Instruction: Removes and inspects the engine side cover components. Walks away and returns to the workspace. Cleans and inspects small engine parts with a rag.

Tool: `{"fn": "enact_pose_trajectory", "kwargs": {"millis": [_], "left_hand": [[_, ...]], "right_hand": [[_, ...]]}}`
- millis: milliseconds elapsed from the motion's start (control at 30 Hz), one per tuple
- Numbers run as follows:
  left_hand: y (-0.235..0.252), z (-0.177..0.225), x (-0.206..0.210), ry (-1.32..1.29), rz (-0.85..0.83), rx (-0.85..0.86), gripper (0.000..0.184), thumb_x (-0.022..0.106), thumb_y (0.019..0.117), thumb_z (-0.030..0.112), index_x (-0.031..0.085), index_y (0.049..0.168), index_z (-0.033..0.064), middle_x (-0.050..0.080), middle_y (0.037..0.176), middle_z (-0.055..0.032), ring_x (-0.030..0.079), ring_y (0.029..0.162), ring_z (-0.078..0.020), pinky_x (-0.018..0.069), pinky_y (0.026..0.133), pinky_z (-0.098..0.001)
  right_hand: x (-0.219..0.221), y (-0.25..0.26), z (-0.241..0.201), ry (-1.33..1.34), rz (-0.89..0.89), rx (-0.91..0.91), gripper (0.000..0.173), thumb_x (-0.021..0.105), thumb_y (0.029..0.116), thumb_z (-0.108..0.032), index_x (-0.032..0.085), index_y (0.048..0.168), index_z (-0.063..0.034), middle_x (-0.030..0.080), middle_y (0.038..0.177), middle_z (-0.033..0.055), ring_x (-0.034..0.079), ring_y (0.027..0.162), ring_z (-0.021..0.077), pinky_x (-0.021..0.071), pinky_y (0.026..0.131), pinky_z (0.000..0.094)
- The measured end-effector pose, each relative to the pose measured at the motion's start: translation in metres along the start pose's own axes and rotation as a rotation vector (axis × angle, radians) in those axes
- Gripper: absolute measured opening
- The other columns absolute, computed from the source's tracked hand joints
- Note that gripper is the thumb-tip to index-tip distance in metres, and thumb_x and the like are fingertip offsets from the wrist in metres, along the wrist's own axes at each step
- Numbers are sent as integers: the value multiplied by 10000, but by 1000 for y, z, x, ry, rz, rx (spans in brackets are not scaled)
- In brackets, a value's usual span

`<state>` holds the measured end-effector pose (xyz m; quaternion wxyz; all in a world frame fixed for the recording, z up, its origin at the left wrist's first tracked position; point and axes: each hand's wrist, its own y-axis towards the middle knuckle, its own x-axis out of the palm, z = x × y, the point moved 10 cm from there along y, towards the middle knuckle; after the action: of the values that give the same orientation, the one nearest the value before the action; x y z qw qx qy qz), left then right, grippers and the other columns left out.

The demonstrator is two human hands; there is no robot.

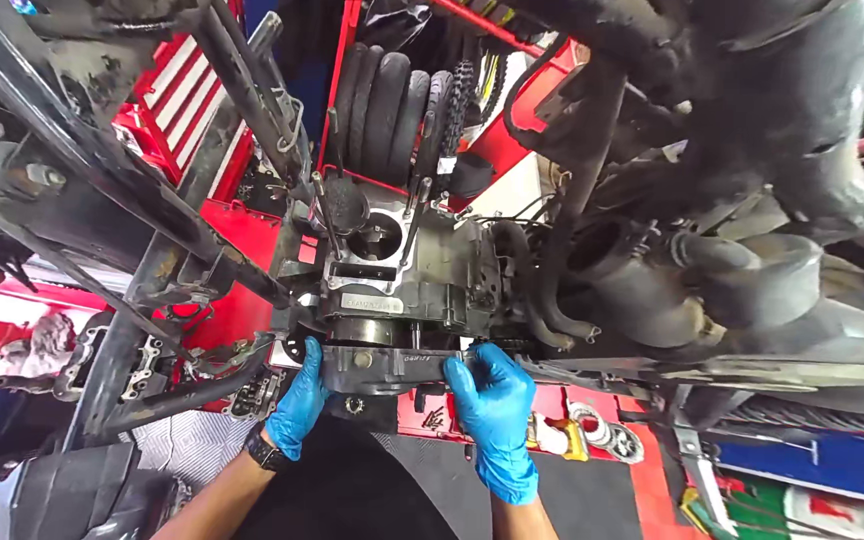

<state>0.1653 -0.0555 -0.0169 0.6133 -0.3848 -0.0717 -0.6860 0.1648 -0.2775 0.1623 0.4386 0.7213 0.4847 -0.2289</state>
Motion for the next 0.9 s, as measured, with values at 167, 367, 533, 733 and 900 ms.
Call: {"fn": "enact_pose_trajectory", "kwargs": {"millis": [167, 367, 533, 733, 900], "left_hand": [[6, 3, -3, -2, -24, 78, 790, 346, 980, 736, 415, 1478, 126, 663, 1300, -6, 632, 1211, -131, 548, 1029, -369], [5, 1, -5, 0, -13, 115, 908, 440, 904, 797, 419, 1463, 82, 671, 1271, -12, 635, 1200, -127, 540, 1038, -372], [4, 0, -6, -32, -30, 128, 908, 478, 882, 797, 443, 1436, 79, 682, 1252, -18, 644, 1188, -131, 542, 1034, -362], [4, 0, -7, 0, -42, 130, 918, 452, 896, 794, 420, 1450, 63, 665, 1279, -18, 625, 1217, -123, 523, 1063, -360], [1, 0, -8, 34, -54, 111, 939, 458, 891, 800, 408, 1441, 41, 666, 1264, -20, 634, 1200, -124, 533, 1051, -355]], "right_hand": [[-9, -4, -3, -1, -41, -26, 660, 598, 875, -688, 728, 1008, -55, 708, 938, 80, 667, 815, 153, 559, 688, 375], [-16, 9, -51, -89, -75, -46, 345, 688, 876, -465, 786, 973, -149, 663, 1245, 147, 564, 1231, 310, 446, 1020, 486], [-10, 3, -63, -234, -121, -72, 422, 650, 893, -551, 788, 1029, -176, 697, 1164, 119, 594, 1173, 317, 438, 984, 519], [-11, -7, -47, -139, -164, 4, 551, 708, 865, -561, 734, 1247, -165, 592, 1360, 185, 558, 1251, 296, 484, 1003, 457], [-13, -6, -40, -77, -230, 18, 578, 715, 878, -540, 703, 1295, -139, 639, 1296, 138, 606, 1185, 217, 526, 961, 387]]}}
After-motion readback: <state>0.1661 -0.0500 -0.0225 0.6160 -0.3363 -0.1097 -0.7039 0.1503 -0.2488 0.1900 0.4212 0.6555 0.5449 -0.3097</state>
